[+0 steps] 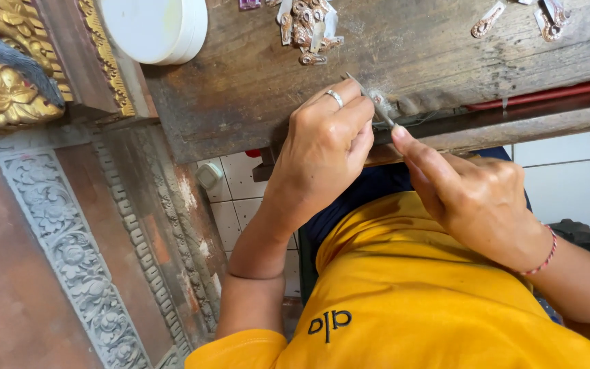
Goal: Filing and smoothing the edges of small metal jewelry components using a hand file.
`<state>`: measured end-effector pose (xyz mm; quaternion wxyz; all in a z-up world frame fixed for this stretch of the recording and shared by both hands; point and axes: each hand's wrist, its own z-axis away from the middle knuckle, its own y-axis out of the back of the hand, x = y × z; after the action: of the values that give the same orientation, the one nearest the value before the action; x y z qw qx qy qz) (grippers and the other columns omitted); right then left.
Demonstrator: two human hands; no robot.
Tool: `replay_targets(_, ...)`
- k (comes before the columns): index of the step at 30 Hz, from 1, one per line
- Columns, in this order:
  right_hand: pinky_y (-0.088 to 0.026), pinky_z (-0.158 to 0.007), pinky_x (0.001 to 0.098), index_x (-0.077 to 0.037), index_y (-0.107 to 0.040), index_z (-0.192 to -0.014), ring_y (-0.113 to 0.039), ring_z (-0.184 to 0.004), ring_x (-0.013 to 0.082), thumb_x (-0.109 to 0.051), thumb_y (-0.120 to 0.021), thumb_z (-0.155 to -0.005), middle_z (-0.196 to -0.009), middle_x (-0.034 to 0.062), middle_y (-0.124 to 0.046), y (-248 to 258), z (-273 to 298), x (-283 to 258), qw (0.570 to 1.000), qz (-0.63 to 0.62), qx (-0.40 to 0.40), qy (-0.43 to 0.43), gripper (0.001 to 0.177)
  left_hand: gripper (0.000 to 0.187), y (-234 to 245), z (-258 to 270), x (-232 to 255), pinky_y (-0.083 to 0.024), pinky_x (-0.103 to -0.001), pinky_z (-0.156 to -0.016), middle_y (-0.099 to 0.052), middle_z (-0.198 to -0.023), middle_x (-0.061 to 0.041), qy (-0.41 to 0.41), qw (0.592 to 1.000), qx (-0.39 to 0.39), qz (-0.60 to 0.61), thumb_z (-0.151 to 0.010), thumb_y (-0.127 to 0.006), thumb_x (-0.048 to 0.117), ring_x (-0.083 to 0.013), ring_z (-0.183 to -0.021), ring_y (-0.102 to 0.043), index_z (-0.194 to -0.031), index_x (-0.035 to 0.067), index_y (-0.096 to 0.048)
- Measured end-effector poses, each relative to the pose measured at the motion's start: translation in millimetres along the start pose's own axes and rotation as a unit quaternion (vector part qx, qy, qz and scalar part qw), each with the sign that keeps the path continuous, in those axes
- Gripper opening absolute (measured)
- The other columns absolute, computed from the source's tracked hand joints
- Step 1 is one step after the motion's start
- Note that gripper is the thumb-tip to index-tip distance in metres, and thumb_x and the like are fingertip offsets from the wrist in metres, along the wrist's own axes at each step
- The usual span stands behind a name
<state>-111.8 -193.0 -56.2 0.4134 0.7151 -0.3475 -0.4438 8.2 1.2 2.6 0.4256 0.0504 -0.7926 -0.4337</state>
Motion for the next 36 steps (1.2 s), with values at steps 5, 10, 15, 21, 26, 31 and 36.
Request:
replay_targets(5, -0.034, -0.046, 0.0317, -0.016, -0.067, -0.149, -0.045, -0.047, 0.0099, -0.013, -0.069, -0.110, -0.065, -0.0061, -0.057, 0, -3, 2, 1.000, 0.002, 0.007, -0.002, 0.039, 0.024, -2, 0, 3, -0.039, -0.041, -0.062, -0.043, -0.076, -0.012, 0.008, 1.000, 0.022, -0.010, -0.088, -0.054, -0.017, -0.0301, -0.066, -0.046, -0.075, 0.000, -0.042)
replay_targets(10, -0.035, -0.046, 0.0334, -0.013, -0.068, -0.147, -0.045, -0.046, 0.0120, -0.010, -0.072, -0.107, -0.061, -0.0048, -0.052, 2, 21, 4, 1.000, -0.006, 0.003, -0.008, 0.040, 0.027, 0, -2, 1, -0.036, -0.038, -0.060, -0.040, -0.074, -0.010, -0.004, 1.000, 0.011, -0.004, -0.086, -0.052, -0.020, -0.0257, -0.065, -0.041, -0.074, 0.000, -0.039)
replay_targets(15, -0.038, -0.045, 0.0341, -0.016, -0.069, -0.148, -0.050, -0.046, 0.0140, -0.014, -0.068, -0.108, -0.061, -0.0054, -0.053, -2, -3, -2, 1.000, 0.020, 0.003, -0.012, 0.040, 0.028, 2, -2, 3, -0.036, -0.039, -0.061, -0.040, -0.076, -0.011, -0.016, 1.000, -0.001, 0.009, -0.086, -0.051, -0.021, -0.0276, -0.066, -0.043, -0.074, 0.000, -0.037)
replay_targets(21, -0.036, -0.047, 0.0331, -0.013, -0.065, -0.153, -0.046, -0.044, 0.0119, -0.017, -0.069, -0.113, -0.059, -0.0026, -0.056, 7, -4, 8, 0.999, -0.012, 0.006, -0.039, 0.040, 0.021, -2, 0, 7, -0.044, -0.043, -0.066, -0.047, -0.080, -0.014, -0.002, 0.999, 0.024, -0.043, -0.090, -0.056, -0.017, -0.0321, -0.071, -0.050, -0.078, -0.003, -0.047)
replay_targets(26, -0.036, -0.046, 0.0331, -0.010, -0.067, -0.149, -0.044, -0.043, 0.0116, -0.014, -0.071, -0.110, -0.054, -0.0055, -0.050, 6, 21, 8, 0.999, -0.024, 0.000, -0.035, 0.039, 0.021, 0, 1, 5, -0.042, -0.043, -0.064, -0.047, -0.080, -0.013, 0.013, 0.999, -0.002, -0.039, -0.091, -0.057, -0.014, -0.0326, -0.068, -0.051, -0.078, -0.001, -0.047)
replay_targets(31, -0.035, -0.047, 0.0317, -0.010, -0.067, -0.148, -0.045, -0.044, 0.0111, -0.013, -0.074, -0.108, -0.055, -0.0050, -0.050, 0, 33, 8, 0.999, -0.019, 0.000, -0.026, 0.041, 0.025, 0, 1, 4, -0.040, -0.041, -0.061, -0.043, -0.078, -0.012, 0.020, 0.999, -0.007, -0.033, -0.092, -0.056, -0.014, -0.0301, -0.065, -0.046, -0.076, 0.000, -0.043)
replay_targets(36, -0.038, -0.046, 0.0313, -0.012, -0.067, -0.147, -0.050, -0.046, 0.0097, -0.016, -0.074, -0.106, -0.059, -0.0070, -0.057, 2, 34, 7, 1.000, -0.019, -0.001, -0.022, 0.042, 0.026, 2, 1, 7, -0.040, -0.041, -0.061, -0.043, -0.078, -0.012, 0.028, 0.999, -0.010, -0.037, -0.094, -0.055, -0.012, -0.0304, -0.065, -0.047, -0.076, 0.001, -0.042)
